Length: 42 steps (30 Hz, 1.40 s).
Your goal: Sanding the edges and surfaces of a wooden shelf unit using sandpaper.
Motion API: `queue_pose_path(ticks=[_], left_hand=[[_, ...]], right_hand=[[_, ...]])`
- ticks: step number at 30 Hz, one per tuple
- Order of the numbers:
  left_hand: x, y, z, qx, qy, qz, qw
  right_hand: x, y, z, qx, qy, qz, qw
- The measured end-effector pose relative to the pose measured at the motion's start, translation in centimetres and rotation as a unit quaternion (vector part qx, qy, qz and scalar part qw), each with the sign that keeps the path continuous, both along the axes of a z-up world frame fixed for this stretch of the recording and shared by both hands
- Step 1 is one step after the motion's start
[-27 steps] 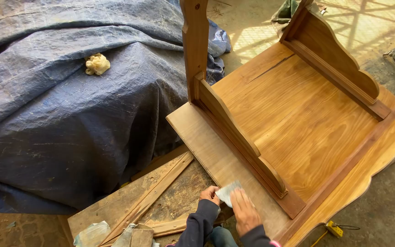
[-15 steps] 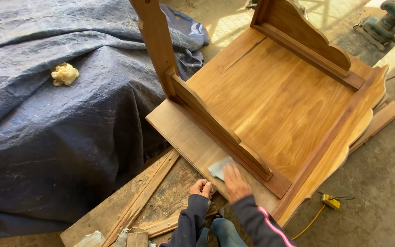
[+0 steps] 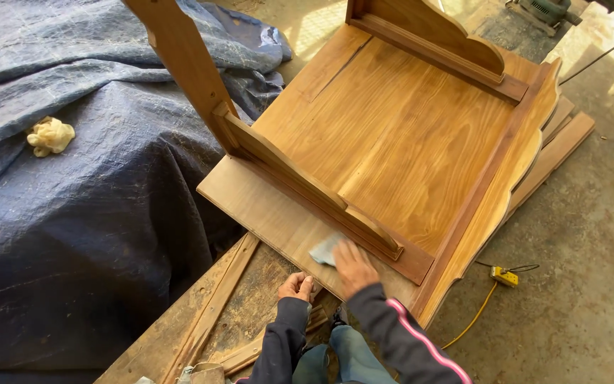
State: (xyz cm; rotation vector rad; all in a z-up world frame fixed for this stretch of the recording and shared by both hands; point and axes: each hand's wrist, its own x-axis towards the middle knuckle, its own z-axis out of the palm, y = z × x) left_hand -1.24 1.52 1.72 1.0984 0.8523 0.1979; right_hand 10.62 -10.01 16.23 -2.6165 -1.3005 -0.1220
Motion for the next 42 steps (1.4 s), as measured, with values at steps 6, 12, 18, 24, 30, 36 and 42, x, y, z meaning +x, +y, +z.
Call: queue_pose_path(ticks=[6, 12, 18, 24, 30, 36, 42], left_hand=[[-0.4, -0.5, -0.3, -0.026, -0.017, 0.025, 0.999], [-0.1, -0.1, -1.5, 0.001, -0.006, 0.002, 1.0], [-1.4, 0.2, 6.4, 0.149, 0.012, 0.005, 0.989], [-1.6, -5.4, 8.7, 0.17, -0.016, -0.029, 0.985], [-0.7, -6.6, 10.8, -0.055, -0.034, 0.059, 0.996], [0.9, -8.5, 17.4, 0.6, -0.104, -0.013, 0.793], [4.6, -13.3, 12.1, 0.685, 0.082, -0.118, 0.714]], right_hand=[[-3.3, -7.6, -0.7, -0.115, 0.023, -0.122, 0.986], [-2.1, 2.5, -0.5, 0.076, -0.026, 0.037, 0.996], [-2.5, -7.7, -2.2, -0.143, -0.073, -0.068, 0.985], [-3.1, -4.8, -3.2, 0.078, 0.007, -0.038, 0.996], [-2.6, -4.9, 0.6, -0.032, 0.053, -0.013, 0.998], [2.5, -7.1, 3.3, -0.201, 0.188, 0.075, 0.959], [9.3, -12.9, 12.1, 0.091, 0.151, 0.325, 0.929]])
